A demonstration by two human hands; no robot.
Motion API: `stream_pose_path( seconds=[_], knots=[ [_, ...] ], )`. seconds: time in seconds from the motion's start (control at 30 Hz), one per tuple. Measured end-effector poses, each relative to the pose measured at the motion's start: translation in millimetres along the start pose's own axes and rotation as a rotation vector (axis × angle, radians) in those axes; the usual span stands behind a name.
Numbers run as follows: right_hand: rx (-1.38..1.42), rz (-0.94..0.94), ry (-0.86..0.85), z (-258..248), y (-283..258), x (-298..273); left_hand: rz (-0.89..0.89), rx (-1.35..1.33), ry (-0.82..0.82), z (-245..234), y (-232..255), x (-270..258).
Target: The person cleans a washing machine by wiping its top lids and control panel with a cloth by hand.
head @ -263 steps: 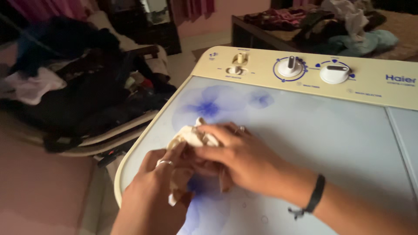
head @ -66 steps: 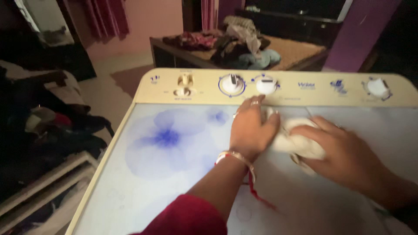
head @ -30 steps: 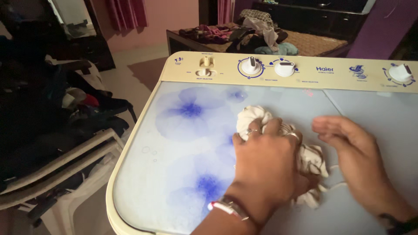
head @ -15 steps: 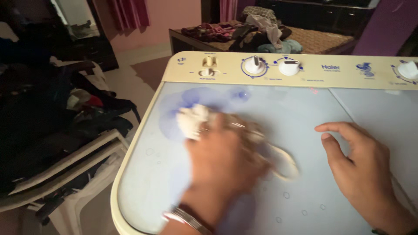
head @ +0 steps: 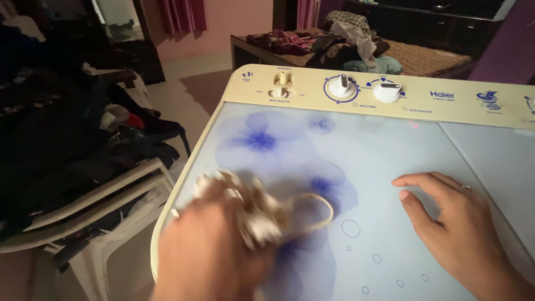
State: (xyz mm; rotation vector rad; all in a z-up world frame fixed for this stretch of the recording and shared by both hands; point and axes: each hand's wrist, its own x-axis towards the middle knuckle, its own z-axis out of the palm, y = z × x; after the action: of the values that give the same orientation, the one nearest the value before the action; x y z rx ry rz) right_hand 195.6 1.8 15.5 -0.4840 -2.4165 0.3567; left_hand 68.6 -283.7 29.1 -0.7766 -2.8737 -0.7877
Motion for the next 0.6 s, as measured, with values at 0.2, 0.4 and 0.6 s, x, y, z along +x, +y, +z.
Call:
stream_pose_path(
  seconds=[0.2, 0.4, 0.6],
  knots=[
    [0.025, -0.015, -0.016, 3, 5, 0, -0.005, 0.043, 0.049, 7, -12, -16],
    [0.049, -0.339, -0.07, 23, -25, 8, 0.141, -0.079, 0.134, 31, 18, -12],
    [0.154, -0.639, -0.137, 49, -62, 7, 0.345, -0.153, 0.201, 36, 27, -13]
  ],
)
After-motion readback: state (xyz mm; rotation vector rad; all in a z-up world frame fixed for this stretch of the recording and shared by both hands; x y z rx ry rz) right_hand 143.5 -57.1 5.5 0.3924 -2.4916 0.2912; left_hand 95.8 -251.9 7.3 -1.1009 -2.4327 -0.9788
